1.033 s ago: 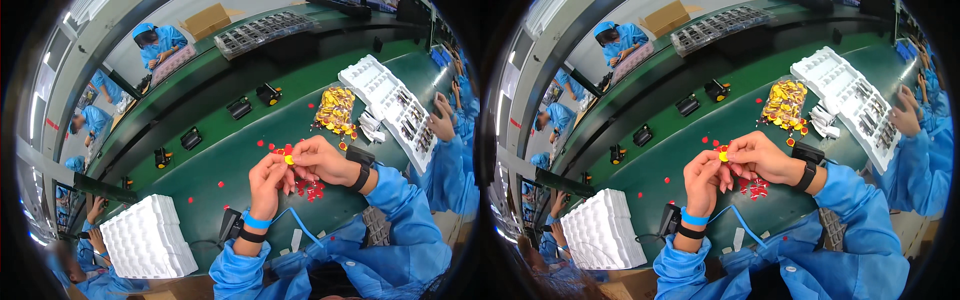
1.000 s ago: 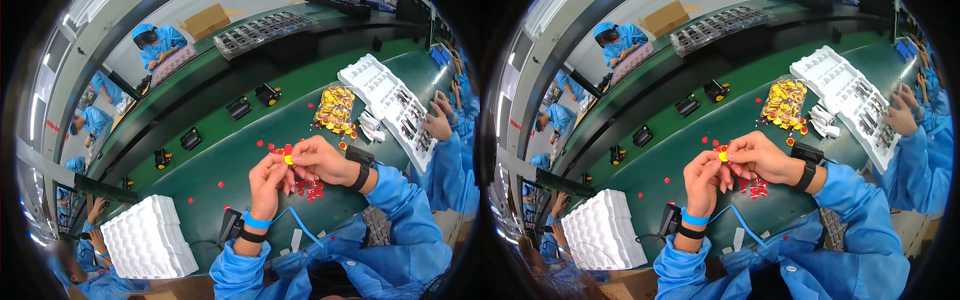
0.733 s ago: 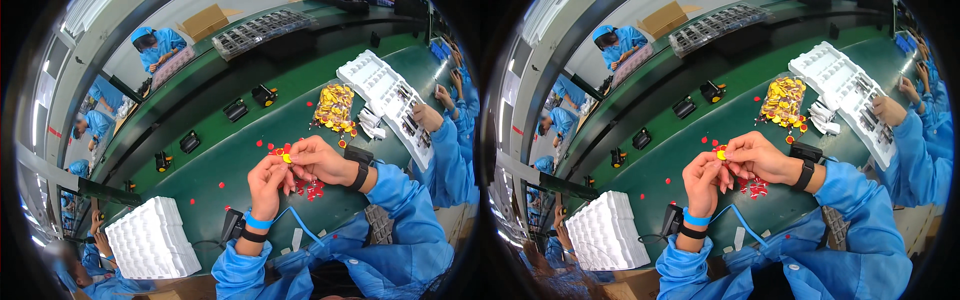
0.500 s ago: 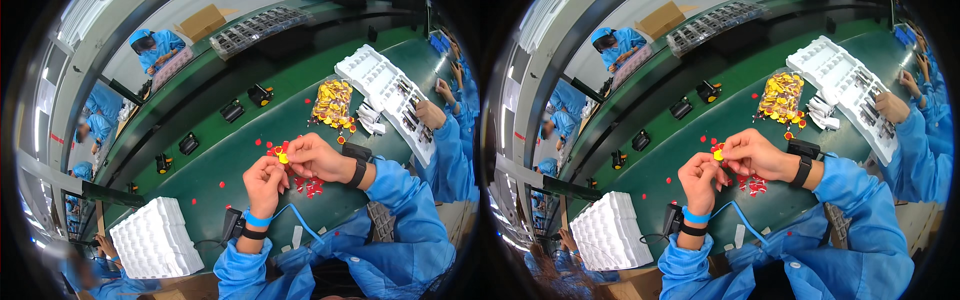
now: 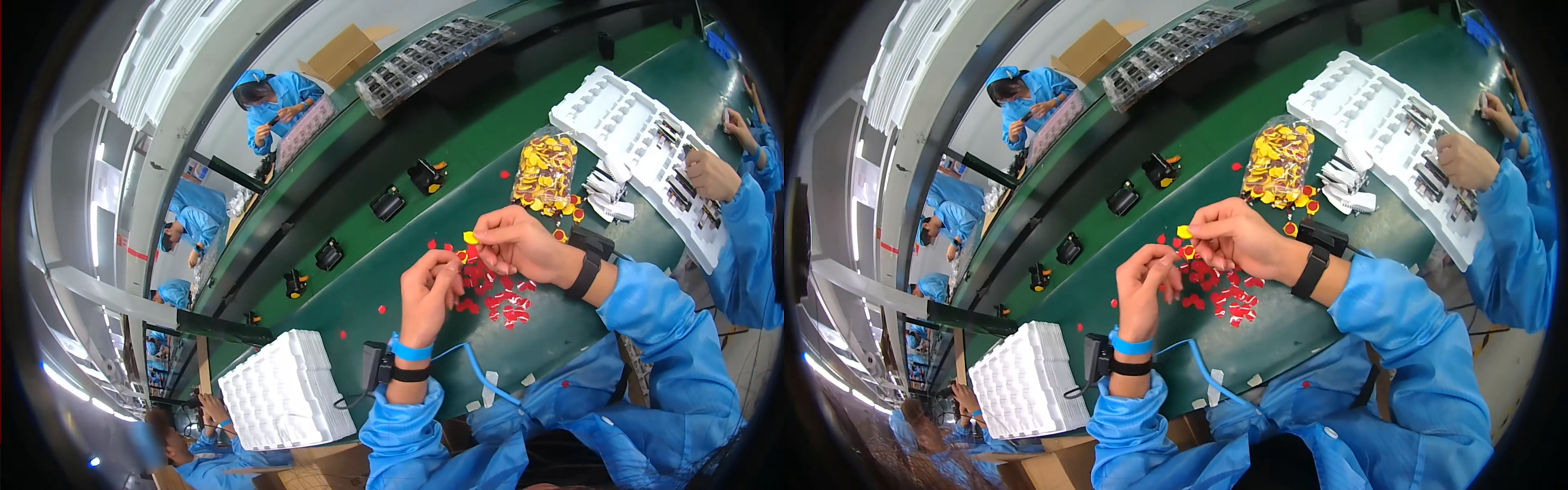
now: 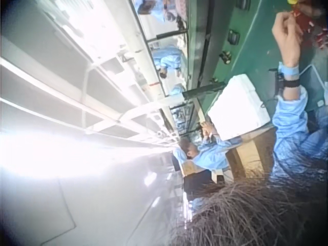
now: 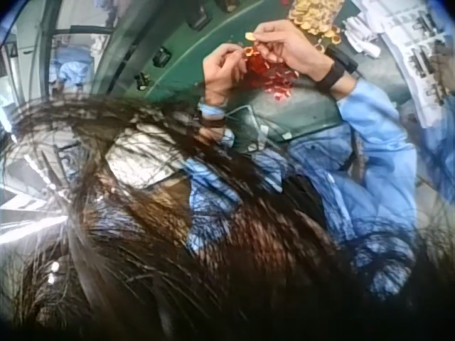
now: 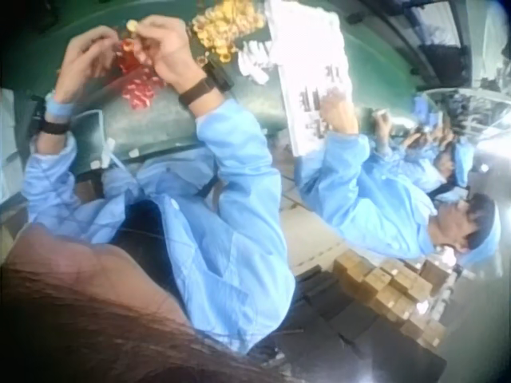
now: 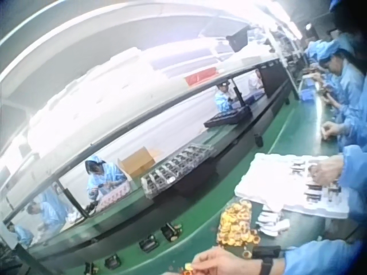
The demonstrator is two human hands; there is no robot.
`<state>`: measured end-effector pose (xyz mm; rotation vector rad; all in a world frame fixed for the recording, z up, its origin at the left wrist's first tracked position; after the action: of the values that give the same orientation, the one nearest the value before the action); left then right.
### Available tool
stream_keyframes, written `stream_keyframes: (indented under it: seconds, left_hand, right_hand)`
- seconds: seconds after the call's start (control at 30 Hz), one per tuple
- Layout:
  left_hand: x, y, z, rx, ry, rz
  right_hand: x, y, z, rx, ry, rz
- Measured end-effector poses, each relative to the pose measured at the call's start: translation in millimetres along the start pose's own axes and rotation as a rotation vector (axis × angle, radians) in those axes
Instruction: Assembling small mechanical and electronic components on a factory production line.
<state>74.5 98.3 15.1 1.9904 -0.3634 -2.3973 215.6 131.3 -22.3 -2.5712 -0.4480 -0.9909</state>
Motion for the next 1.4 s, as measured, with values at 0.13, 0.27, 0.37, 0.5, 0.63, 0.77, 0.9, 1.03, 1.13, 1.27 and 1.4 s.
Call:
stream_keyframes:
  seconds: [0.13, 0.27, 0.37, 0.5, 0.63, 0.77, 0.9, 1.03, 1.13, 1.27, 1.4]
  left_hand:
    - [5, -3, -17, 0.1, 0.234, 0.026]
    - [5, -4, -23, 0.096, 0.28, 0.019]
    - [6, -3, -22, 0.038, 0.249, 0.021]
    - [1, -3, -7, -0.133, 0.041, -0.096]
    - [-23, -9, 29, -0.425, -0.928, -0.417]
    - [25, -59, 22, -0.098, -1.398, -0.205]
    - [26, -77, 46, -0.04, -1.201, -0.225]
    - [-23, -79, 108, -0.179, -1.221, -0.099]
    - [-32, -83, 213, -0.573, -0.942, -0.037]
    - [21, -96, 285, -0.876, -1.211, 0.393]
    - [63, -95, 308, -0.78, -1.203, 0.158]
  right_hand:
    - [-4, 1, -1, 0.019, 0.046, -0.01]
    - [-6, 1, -4, 0.039, 0.049, -0.001]
    - [-6, 1, -5, 0.007, 0.07, 0.001]
    - [-6, 4, -2, 0.054, 0.06, -0.097]
    - [12, -6, 16, -0.158, -0.036, 0.071]
    - [13, -4, 24, -0.223, 0.07, 0.1]
    - [11, -6, 23, -0.195, 0.106, 0.11]
    - [19, -5, 31, -0.296, 0.09, 0.142]
    - [24, -5, 32, -0.301, 0.109, 0.159]
    - [23, -4, 31, -0.273, 0.244, 0.161]
    - [21, -10, 22, -0.192, 0.422, 0.215]
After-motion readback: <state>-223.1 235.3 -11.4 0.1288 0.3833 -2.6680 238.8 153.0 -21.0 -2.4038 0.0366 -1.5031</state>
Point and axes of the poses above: each hand's wrist, its own y-axis away from the middle knuckle, its own z-axis out of the back of the hand, x = y × z, the point moved 8 cm from there along -y, towards the middle knuckle, and after that the axes turned 14 degrees about z, right-handed, at the moved point
